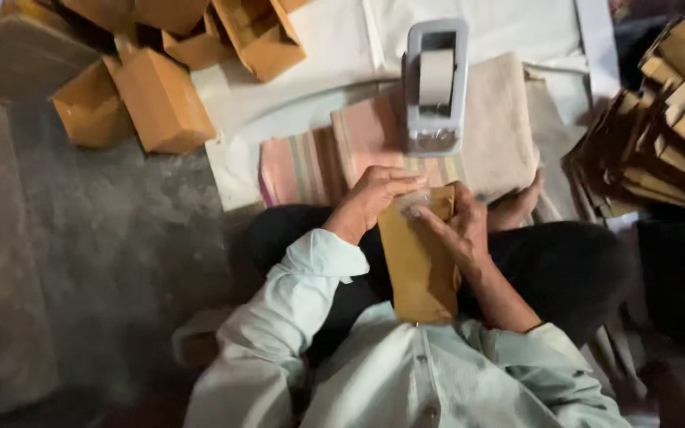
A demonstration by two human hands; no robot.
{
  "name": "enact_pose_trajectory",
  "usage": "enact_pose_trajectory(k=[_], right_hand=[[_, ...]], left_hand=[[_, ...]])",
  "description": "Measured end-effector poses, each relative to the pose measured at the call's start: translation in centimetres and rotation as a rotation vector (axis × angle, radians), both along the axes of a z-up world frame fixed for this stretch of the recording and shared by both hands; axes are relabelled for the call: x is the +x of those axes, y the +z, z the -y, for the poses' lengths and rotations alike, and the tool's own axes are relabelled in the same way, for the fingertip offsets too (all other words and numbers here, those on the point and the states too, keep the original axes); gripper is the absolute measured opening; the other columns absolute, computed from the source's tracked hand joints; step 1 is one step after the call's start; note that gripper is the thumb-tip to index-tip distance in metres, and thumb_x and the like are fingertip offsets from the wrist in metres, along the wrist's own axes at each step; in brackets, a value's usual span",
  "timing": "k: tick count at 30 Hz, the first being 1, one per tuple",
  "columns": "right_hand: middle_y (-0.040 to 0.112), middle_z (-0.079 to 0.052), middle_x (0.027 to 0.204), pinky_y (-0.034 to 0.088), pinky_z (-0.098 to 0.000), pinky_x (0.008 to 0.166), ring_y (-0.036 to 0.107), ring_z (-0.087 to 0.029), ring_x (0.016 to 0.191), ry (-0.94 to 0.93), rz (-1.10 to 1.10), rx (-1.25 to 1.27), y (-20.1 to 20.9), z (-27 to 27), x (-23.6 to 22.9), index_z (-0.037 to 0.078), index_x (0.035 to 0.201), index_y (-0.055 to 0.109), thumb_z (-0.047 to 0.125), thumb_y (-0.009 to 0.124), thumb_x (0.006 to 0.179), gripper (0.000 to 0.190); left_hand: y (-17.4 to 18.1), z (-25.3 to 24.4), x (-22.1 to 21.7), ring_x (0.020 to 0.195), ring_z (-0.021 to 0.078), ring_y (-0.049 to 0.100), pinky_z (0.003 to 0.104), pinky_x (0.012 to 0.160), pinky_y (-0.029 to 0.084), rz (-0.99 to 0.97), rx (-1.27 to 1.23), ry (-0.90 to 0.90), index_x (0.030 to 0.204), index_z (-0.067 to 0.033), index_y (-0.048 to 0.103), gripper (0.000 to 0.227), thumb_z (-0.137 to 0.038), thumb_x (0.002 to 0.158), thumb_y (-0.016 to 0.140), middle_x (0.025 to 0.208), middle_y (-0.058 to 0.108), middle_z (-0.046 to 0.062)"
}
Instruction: The person sits on the floor and repeatedly folds the flaps of small cardboard boxes, then uses a tape dispenser to apply clear tape to seal them. The sealed boxes are placed into a growing stack to the right.
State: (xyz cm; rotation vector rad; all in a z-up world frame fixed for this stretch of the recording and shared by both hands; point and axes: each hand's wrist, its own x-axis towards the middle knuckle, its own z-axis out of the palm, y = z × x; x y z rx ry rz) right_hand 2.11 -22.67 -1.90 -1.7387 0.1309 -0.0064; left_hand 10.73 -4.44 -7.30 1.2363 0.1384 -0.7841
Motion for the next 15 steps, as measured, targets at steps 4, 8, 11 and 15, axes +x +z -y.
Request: enact_pose_trajectory(k=[4,8,11,15], right_hand=[[0.075,-0.009,0.088,0.058,-0.0305,0.068,0.072,-0.012,0.079,0.096,-0.006,-0.020,0.0,0.1,-3.5,0.000,0.104,0.060,0.025,0.089,0.079,0.046],[0.076,-0.011,0.091,0.058,-0.0320,0.072,0.070,-0.014,0.081,0.145,0.002,-0.107,-1.3,0.3,-3.8,0.000,0.107,0.061,0.025,0.091,0.077,0.050],[0.070,-0.014,0.093,0.057,-0.0336,0.072,0.066,-0.016,0.085,0.201,0.054,-0.057,-1.9,1.1,-3.7,-0.001,0.120,0.054,0.023,0.091,0.069,0.066],[0.068,-0.015,0.105,0.057,-0.0342,0.076,0.067,-0.017,0.094,0.268,0.091,-0.007,-1.7,1.5,-4.8,-0.002,0.130,0.047,0.022,0.091,0.065,0.082]], left_hand=[[4.3,-0.9,-3.5,0.116,0.0251,0.065,0.040,0.099,0.051,0.303,0.432,-0.165,0.145,-0.0161,0.053,0.056,-0.026,0.093,0.072,0.124,0.069,0.015],[9.2,-0.2,-5.3,0.116,0.0335,0.066,0.049,0.101,0.051,1.300,1.105,-0.142,0.132,-0.0150,0.062,0.046,-0.044,0.097,0.066,0.125,0.068,0.017],[11.8,0.9,-6.8,0.102,0.0362,0.070,0.050,0.093,0.053,1.197,1.063,-0.471,0.137,-0.0074,0.059,0.058,-0.050,0.099,0.062,0.112,0.070,0.019],[12.3,2.2,-7.6,0.089,0.0367,0.072,0.047,0.078,0.057,0.922,0.986,-0.658,0.121,-0.0021,0.064,0.060,-0.057,0.095,0.063,0.100,0.074,0.018]])
